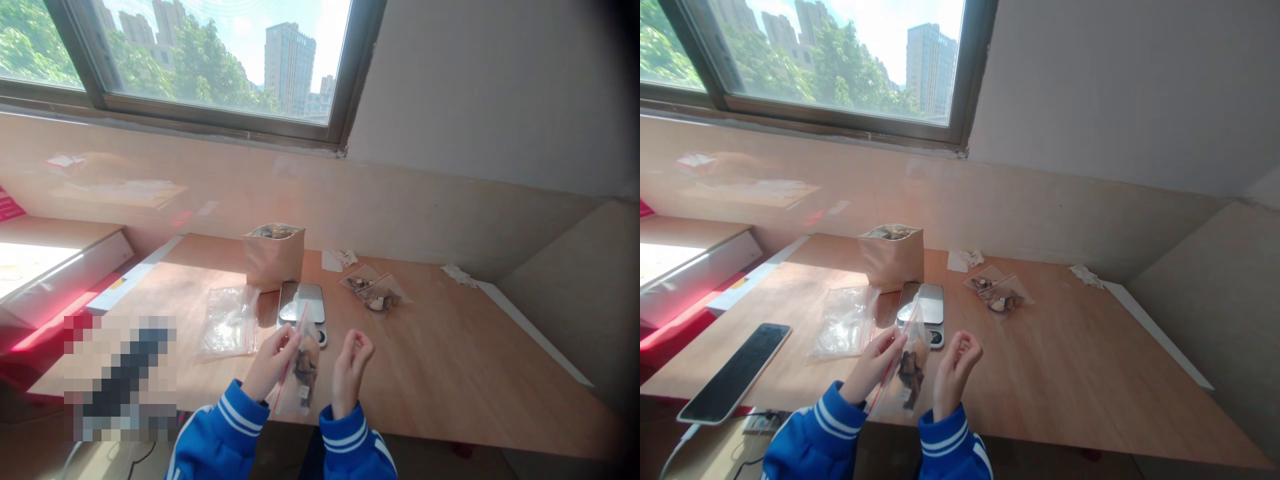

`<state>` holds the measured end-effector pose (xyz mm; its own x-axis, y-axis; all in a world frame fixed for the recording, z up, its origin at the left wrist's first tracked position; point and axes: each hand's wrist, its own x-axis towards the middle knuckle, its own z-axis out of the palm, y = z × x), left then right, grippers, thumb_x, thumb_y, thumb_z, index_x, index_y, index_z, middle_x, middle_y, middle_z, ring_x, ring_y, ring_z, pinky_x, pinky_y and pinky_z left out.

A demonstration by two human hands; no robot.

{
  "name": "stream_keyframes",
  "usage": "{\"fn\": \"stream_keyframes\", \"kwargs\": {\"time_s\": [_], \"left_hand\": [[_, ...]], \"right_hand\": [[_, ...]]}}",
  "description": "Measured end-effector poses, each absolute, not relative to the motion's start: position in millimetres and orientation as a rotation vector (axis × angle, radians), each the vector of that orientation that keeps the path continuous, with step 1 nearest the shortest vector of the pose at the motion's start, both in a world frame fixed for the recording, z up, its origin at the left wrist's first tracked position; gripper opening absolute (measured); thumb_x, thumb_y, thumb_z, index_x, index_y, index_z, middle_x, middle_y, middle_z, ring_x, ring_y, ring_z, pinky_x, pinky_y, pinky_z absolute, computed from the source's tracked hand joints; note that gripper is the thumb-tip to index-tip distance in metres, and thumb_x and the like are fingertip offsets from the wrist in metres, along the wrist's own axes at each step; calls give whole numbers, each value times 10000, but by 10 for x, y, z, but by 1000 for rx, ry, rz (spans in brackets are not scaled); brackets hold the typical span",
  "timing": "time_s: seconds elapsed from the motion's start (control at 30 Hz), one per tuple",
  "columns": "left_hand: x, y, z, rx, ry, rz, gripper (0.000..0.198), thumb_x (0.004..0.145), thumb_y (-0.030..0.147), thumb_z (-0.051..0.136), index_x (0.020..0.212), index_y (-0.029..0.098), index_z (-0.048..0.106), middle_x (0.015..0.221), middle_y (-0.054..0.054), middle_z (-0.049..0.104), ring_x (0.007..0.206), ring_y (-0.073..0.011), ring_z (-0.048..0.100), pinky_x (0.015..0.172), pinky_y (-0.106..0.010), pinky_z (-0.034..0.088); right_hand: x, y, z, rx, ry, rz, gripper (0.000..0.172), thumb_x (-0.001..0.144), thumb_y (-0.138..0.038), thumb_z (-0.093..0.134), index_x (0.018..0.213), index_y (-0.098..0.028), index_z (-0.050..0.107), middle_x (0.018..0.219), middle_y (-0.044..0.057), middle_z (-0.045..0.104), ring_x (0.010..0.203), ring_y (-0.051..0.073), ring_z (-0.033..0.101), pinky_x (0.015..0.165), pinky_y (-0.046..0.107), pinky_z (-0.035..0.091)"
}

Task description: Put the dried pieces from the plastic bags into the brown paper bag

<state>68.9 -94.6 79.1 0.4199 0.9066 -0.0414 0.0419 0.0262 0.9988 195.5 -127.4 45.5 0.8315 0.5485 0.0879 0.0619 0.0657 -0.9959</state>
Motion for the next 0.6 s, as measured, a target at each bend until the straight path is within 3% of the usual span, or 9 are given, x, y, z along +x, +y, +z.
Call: {"fn": "stream_keyframes", "kwargs": {"time_s": [0.07, 0.2, 0.33, 0.47, 0.6], "left_hand": [[729, -955, 742, 1290, 1048, 939, 401, 813, 544, 483, 646, 203, 356, 448, 98, 350, 327, -54, 333, 340, -183, 221], [780, -993, 683, 1186, 1146, 1030, 404, 811, 575, 460, 674, 204, 378, 454, 91, 395, 310, -65, 378, 311, -178, 247], [752, -1005, 670, 1170, 1145, 1039, 417, 811, 586, 451, 679, 193, 406, 467, 82, 420, 299, -53, 363, 301, -170, 224], [708, -975, 655, 1206, 1147, 977, 429, 809, 607, 430, 702, 192, 431, 467, 84, 397, 313, -66, 386, 307, -175, 253], [689, -977, 634, 1297, 1094, 881, 396, 828, 589, 414, 764, 199, 443, 476, 87, 389, 338, -72, 382, 326, -180, 258]], "right_hand": [[1852, -1313, 473, -1486, -735, 480, 332, 873, -526, 423, 825, -202, 480, 744, 19, 557, 680, 156, 531, 645, 266, 429], [1654, -1323, 521, -1331, -1198, 1013, 344, 906, -508, 382, 709, -227, 412, 535, -43, 486, 494, 133, 505, 509, 234, 395], [1610, -1303, 587, -1347, -1381, 1003, 288, 933, -447, 357, 863, -214, 511, 583, -19, 564, 536, 148, 570, 515, 226, 396], [1632, -1307, 641, -1382, -1489, 939, 377, 951, -405, 300, 1139, -195, 551, 595, -3, 588, 529, 155, 576, 501, 226, 392], [1627, -1296, 631, -1348, -1384, 909, 379, 913, -417, 372, 1111, -200, 612, 511, -20, 556, 470, 153, 539, 468, 224, 390]]}}
